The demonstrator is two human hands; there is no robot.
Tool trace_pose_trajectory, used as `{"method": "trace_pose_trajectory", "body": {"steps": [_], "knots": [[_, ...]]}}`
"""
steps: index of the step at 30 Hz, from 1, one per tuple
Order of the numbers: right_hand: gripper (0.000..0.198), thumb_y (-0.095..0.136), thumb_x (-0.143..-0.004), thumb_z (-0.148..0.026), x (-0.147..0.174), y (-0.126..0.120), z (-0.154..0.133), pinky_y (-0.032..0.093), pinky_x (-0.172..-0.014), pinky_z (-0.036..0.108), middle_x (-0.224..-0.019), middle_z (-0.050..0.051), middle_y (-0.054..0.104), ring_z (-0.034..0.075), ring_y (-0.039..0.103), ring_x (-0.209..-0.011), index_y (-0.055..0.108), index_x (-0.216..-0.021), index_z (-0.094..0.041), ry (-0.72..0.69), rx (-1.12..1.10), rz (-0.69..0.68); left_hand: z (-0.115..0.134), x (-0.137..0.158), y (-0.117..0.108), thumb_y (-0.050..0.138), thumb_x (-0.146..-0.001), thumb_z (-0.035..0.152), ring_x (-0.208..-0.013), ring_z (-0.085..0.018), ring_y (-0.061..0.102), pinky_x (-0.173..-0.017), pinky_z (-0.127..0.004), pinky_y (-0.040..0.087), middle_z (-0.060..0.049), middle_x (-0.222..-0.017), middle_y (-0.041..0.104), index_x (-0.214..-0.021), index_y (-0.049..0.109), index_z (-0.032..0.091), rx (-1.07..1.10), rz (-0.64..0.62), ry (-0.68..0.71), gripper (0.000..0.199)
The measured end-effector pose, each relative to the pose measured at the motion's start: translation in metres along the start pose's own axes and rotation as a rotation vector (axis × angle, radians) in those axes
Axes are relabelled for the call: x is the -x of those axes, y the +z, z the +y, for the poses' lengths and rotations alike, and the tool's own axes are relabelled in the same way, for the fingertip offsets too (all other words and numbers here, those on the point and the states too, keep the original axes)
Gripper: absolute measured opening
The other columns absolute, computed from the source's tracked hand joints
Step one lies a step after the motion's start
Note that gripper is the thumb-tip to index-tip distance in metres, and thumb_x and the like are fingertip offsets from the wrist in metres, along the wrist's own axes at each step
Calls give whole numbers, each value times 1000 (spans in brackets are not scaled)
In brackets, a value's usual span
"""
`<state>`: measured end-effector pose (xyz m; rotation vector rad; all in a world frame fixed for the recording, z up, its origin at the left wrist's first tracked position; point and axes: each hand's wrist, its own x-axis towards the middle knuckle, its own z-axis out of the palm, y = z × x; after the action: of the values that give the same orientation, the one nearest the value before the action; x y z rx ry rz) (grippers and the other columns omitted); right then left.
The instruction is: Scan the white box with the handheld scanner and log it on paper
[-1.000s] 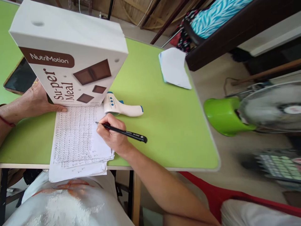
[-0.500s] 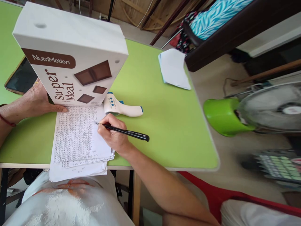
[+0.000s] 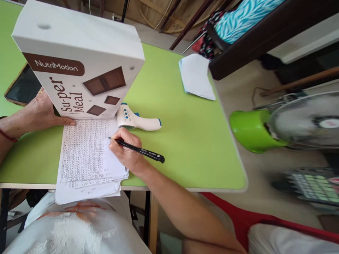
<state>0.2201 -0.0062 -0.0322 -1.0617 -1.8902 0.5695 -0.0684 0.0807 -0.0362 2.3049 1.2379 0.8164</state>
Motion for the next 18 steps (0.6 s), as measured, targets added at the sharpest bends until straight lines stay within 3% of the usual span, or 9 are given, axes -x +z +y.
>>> {"method": "trace_pose_trajectory", "body": {"steps": [9,18], "knots": [[16,54,-78,-13,2,-1,2,37,-47,24,-55,-7,51,9,45,-48,50,-65,-23,53,-61,33,3,0,-2,76,-55,80,-134,-48,36,-104,-70,30,-2,-148,43,-143,41,37,-57,-21,-71,104],[15,54,-76,-17,2,-1,3,36,-47,26,-54,-6,52,10,44,-48,50,-64,-24,96,-46,46,1,-1,-1,78,-52,75,-140,-52,26,-106,-75,24,-2,-148,44,-144,43,37,-38,-25,-41,106]]}}
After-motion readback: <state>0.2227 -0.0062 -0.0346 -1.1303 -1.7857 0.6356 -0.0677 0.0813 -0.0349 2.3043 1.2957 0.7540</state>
